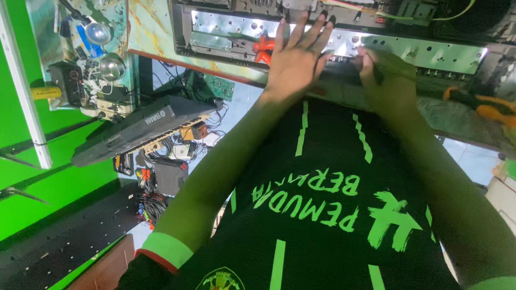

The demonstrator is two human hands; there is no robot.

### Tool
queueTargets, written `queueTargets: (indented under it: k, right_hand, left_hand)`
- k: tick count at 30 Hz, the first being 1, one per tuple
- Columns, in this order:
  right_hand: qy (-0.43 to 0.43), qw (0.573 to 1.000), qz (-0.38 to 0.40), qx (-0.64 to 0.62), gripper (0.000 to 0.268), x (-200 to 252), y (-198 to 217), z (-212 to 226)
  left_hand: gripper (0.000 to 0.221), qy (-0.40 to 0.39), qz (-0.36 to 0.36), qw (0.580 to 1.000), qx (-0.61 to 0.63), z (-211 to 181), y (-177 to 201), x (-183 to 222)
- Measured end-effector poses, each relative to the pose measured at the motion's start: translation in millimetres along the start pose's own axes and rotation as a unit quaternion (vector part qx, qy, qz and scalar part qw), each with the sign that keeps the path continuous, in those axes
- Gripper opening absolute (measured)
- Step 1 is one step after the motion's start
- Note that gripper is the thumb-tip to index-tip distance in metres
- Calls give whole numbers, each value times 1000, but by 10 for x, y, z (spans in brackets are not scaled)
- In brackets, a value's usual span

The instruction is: The person works on the internal components of a musical keyboard using a screwdriver and pliers, removing parts and picking up small items from the floor.

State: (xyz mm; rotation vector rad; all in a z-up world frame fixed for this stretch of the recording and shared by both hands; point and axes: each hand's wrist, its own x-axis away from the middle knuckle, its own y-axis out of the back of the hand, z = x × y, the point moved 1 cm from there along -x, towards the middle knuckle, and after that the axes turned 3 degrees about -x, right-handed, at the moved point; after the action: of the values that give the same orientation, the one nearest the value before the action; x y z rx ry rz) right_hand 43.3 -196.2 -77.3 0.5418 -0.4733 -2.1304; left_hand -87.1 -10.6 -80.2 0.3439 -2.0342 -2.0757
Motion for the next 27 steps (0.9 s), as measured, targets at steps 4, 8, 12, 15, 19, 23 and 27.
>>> queueTargets:
  k: [4,8,12,15,19,23,27]
  right_hand:
    - [-82,996,38,-13,28,-100,-181,-220]
    - [-78,993,90,12,27,-137,-289,-314]
    - [-15,999,34,7,20,-145,-305,-267]
    - [-16,1000,25,1,15,-239,-296,-227]
    - [20,1000,2,-23,13,-251,-278,-138]
    - [12,999,-1,-30,15,-282,-257,-103]
    - [-51,997,31,-49,14,-268,-237,-93]
  left_hand:
    - [60,20,53,997,46,26,23,-92]
    - [59,19,12,999,43,54,67,-117]
    - [62,18,2,998,52,64,49,-69]
    - [63,9,-20,999,33,95,24,-119]
    - [61,-1,-20,1000,23,85,-2,-109]
    - [62,3,-26,1000,13,102,1,-148]
    - [65,4,-10,999,30,86,12,-156]
